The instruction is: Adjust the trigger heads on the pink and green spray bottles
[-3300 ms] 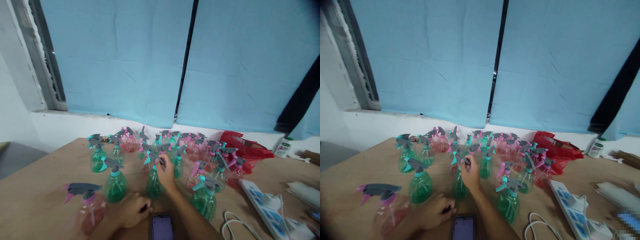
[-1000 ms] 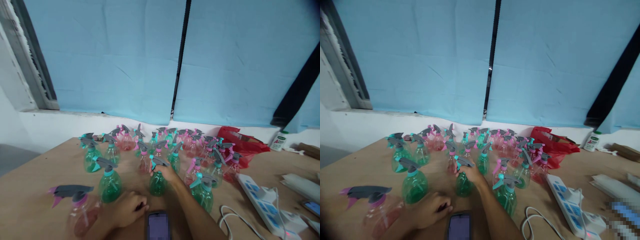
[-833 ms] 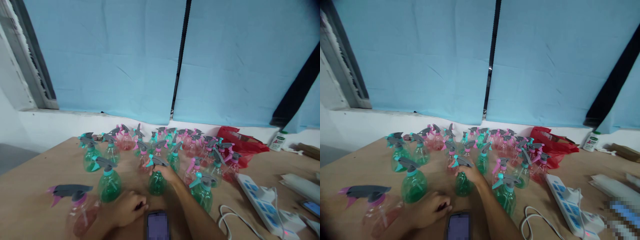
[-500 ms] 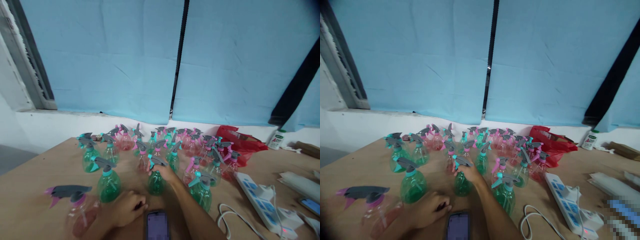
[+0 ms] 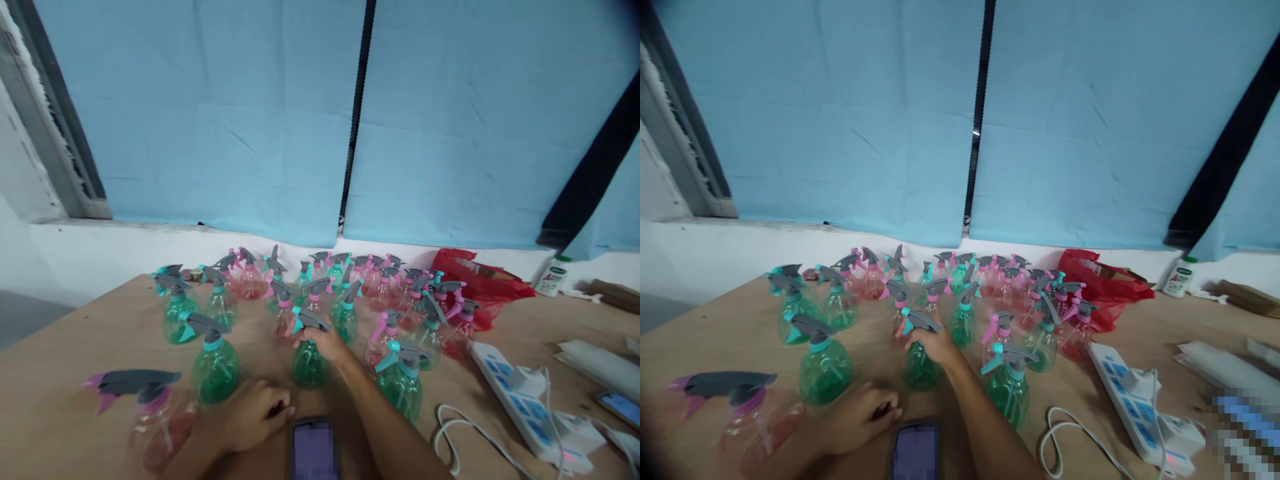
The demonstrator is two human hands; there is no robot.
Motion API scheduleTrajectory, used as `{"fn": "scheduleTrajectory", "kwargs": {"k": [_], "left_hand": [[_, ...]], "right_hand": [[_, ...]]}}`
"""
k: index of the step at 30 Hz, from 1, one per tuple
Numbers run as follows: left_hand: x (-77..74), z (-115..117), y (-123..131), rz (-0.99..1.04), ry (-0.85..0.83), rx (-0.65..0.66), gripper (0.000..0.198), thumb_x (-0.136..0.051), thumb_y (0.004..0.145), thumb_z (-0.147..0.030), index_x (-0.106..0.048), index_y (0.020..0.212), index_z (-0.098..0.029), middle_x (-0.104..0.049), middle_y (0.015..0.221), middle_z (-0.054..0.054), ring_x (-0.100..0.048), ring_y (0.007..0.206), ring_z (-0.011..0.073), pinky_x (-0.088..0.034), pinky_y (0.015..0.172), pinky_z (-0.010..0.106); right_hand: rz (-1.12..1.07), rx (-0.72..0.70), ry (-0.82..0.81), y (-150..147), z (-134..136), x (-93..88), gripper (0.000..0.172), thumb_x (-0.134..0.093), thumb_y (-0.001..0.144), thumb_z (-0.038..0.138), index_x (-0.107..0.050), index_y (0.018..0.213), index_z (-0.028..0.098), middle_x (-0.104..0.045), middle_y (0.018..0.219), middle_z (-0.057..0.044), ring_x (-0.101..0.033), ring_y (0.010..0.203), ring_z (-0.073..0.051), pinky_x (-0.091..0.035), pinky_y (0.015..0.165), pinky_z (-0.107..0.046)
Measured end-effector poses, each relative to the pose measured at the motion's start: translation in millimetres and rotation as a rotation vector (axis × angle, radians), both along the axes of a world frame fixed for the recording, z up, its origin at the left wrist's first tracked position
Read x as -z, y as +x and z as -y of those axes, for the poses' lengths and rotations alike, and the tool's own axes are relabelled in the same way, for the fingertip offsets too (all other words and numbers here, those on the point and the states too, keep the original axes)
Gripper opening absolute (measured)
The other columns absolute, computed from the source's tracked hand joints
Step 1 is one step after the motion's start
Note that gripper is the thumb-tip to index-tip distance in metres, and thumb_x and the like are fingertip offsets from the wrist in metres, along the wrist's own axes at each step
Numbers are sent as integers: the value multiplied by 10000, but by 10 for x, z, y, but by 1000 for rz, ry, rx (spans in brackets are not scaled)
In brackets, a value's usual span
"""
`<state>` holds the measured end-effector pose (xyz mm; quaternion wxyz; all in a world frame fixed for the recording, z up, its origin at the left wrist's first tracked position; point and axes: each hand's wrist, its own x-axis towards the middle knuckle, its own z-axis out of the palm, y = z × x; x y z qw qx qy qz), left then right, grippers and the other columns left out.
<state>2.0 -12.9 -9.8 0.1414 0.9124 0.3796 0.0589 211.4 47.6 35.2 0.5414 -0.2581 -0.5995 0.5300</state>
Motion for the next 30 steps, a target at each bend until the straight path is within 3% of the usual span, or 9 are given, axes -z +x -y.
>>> {"fn": "scheduleTrajectory", "kwargs": {"k": [4, 10, 18, 25, 30], "left_hand": [[-6, -4, 4, -3, -14, 6, 344, -497, 1045, -429, -623, 801, -221, -655, 704, -24, -572, 654, 138, -237, 581, 290], [7, -16, 6, 16, -9, 14, 360, -490, 1045, -430, -610, 781, -217, -635, 684, -24, -546, 619, 135, -229, 566, 290], [17, -15, 5, -12, -4, -5, 356, -489, 1042, -447, -637, 808, -224, -665, 710, -21, -584, 659, 145, -245, 582, 296], [-12, 5, 5, -1, -6, -1, 341, -503, 1038, -445, -617, 802, -227, -650, 707, -18, -577, 658, 154, -257, 589, 296], [-53, 25, 24, -5, -10, -2, 348, -501, 1037, -434, -599, 778, -224, -650, 693, -21, -572, 648, 147, -245, 583, 295]], "right_hand": [[-21, -3, 52, -10, 22, -28, 232, -568, 628, 255, -735, 789, 249, -707, 687, 3, -651, 618, -182, -536, 616, -301], [-31, 11, -18, -23, 9, 11, 143, -556, 610, 235, -688, 664, 227, -680, 641, 6, -610, 533, -159, -519, 574, -292], [19, 15, 72, -19, 61, -105, 280, -551, 645, 264, -752, 840, 250, -666, 606, 24, -633, 575, -177, -536, 603, -296], [-16, 38, -19, -52, -29, 39, 208, -595, 652, 254, -733, 805, 226, -686, 643, 10, -619, 536, -165, -515, 554, -285], [-38, 81, 95, -82, -19, 116, 235, -674, 747, 333, -708, 960, 239, -719, 788, 2, -631, 573, -164, -537, 595, -304]]}}
